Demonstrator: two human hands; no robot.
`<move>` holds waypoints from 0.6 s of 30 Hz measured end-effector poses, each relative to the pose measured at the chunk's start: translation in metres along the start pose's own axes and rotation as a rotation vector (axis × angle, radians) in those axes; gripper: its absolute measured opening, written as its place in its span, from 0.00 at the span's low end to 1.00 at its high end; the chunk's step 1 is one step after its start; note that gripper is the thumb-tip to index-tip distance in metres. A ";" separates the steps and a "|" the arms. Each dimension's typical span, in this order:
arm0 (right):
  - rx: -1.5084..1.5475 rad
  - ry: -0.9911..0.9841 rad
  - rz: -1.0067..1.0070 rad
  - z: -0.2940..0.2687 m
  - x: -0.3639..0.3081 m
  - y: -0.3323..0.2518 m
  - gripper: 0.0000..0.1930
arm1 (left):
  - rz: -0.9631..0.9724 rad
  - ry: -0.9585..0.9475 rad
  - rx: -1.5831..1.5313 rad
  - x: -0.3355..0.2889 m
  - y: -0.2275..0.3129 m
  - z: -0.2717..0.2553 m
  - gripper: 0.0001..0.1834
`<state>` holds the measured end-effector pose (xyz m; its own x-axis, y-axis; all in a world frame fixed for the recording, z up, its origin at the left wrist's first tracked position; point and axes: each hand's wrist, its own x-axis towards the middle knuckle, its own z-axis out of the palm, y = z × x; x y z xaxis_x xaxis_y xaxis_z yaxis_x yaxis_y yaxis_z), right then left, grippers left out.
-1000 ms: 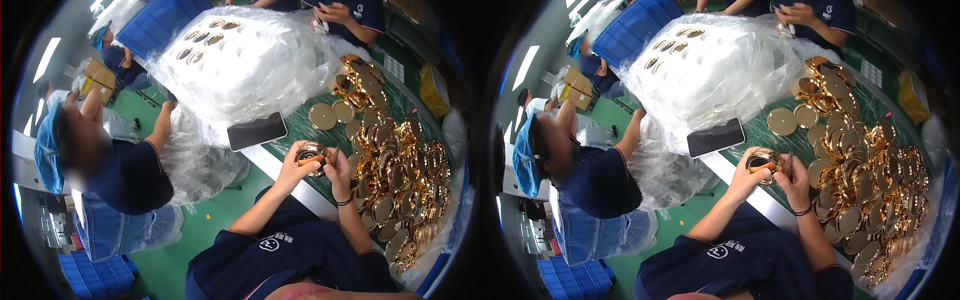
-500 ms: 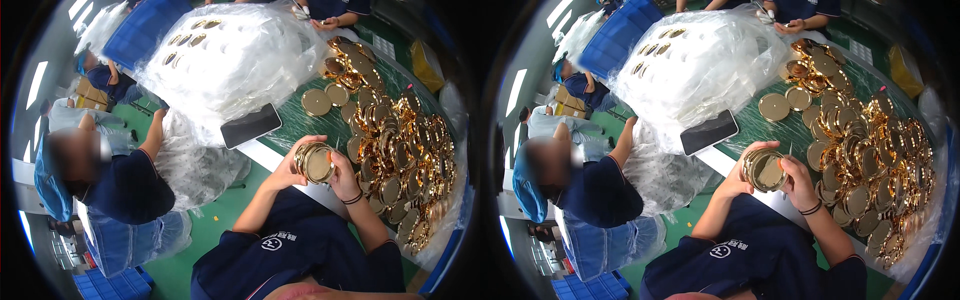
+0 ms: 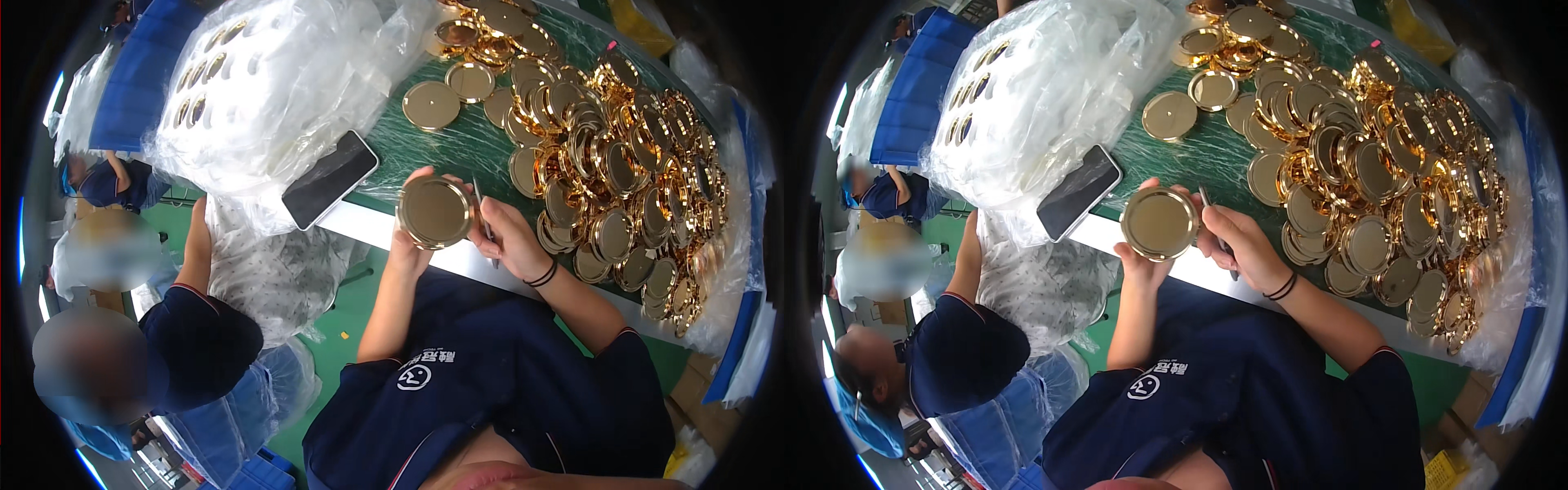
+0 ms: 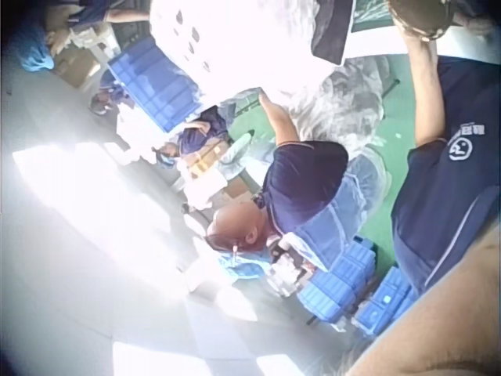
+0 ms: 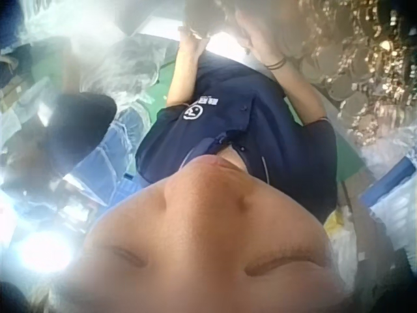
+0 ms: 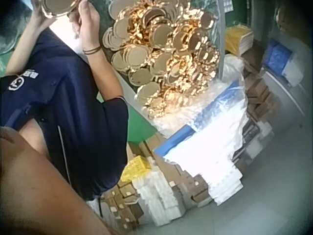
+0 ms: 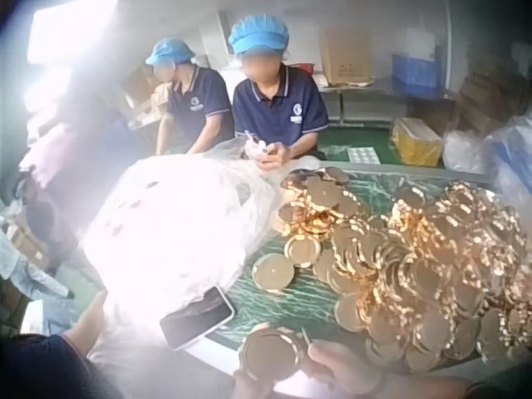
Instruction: The person trims excess material from the edges of gold compact cases using a small hand tool and fits the case parts together by hand.
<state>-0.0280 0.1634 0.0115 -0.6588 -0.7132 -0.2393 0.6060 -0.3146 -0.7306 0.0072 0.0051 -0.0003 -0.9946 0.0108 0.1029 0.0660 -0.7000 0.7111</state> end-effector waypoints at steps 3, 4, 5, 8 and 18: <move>-0.232 0.037 -0.042 -0.006 -0.004 -0.001 0.17 | -0.008 -0.019 -0.052 -0.001 -0.004 -0.005 0.52; -0.228 0.037 -0.037 -0.004 -0.005 -0.002 0.17 | -0.031 -0.025 -0.080 -0.001 -0.004 -0.006 0.50; -0.221 0.055 -0.040 -0.002 -0.005 -0.003 0.16 | -0.052 -0.030 -0.106 -0.001 -0.004 -0.007 0.48; -0.204 0.074 -0.044 0.002 -0.004 -0.003 0.16 | -0.084 -0.078 -0.299 0.000 -0.007 -0.016 0.45; -0.161 0.131 -0.029 0.001 -0.002 0.001 0.18 | -0.169 0.113 -0.517 0.003 -0.001 -0.013 0.40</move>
<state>-0.0254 0.1640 0.0123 -0.7337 -0.6143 -0.2904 0.5138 -0.2218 -0.8288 0.0032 -0.0038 -0.0098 -0.9922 0.0970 -0.0782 -0.1150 -0.9548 0.2742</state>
